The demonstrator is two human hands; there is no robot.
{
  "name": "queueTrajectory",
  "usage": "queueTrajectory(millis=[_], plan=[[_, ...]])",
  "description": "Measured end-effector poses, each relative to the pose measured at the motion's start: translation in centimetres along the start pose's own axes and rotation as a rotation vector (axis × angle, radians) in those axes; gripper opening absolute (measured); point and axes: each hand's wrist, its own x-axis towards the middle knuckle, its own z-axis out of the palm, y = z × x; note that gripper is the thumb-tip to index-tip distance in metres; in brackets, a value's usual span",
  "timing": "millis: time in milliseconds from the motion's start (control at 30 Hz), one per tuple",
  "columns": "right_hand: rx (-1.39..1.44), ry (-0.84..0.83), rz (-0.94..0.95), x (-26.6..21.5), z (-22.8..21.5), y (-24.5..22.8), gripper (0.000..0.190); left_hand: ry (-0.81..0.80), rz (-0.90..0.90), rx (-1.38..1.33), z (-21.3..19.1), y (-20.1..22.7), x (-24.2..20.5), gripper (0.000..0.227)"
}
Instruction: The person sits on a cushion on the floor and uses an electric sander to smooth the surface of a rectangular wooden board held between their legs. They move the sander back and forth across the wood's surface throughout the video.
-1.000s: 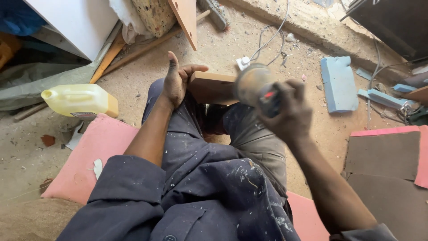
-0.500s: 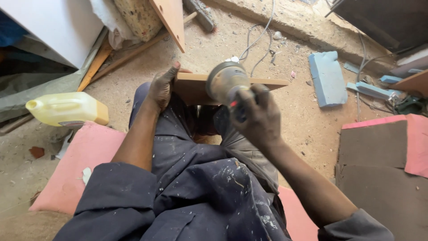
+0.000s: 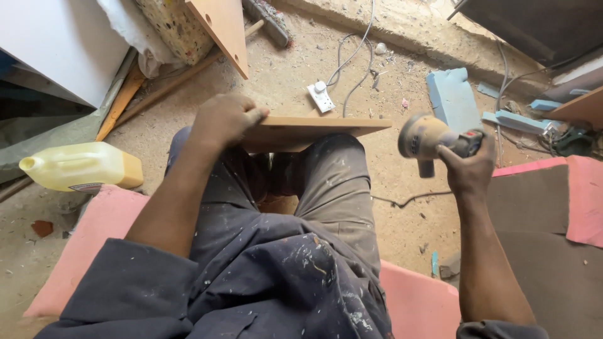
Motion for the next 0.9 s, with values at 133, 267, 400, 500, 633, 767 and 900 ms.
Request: queueTrajectory(millis=[133,267,400,500,633,767,900], plan=[[-0.06,0.013,0.076,-0.3,0.0,2.2,0.05,-0.106,-0.107,0.227,1.2,5.4,1.4,0.072],[-0.106,0.025,0.035,-0.6,0.5,5.2,0.067,-0.08,0.139,0.172,4.7,10.7,3.9,0.052],[-0.136,-0.024,0.043,-1.0,0.5,4.1,0.066,-0.182,0.287,0.155,8.1,15.7,7.5,0.059],[-0.139,-0.064,0.093,-1.1,0.9,4.2,0.071,-0.162,0.317,0.159,10.6,18.9,9.7,0.037],[-0.167,-0.102,0.117,-1.0,0.1,2.7,0.071,-0.119,0.311,0.178,17.7,18.6,15.8,0.02],[-0.244,-0.144,0.117,-1.2,-1.2,1.8,0.071,-0.12,0.334,0.09,9.5,17.8,10.1,0.023],[-0.297,-0.151,0.049,-0.9,-2.5,1.9,0.076,0.022,0.332,0.063,4.8,13.6,12.6,0.019]])
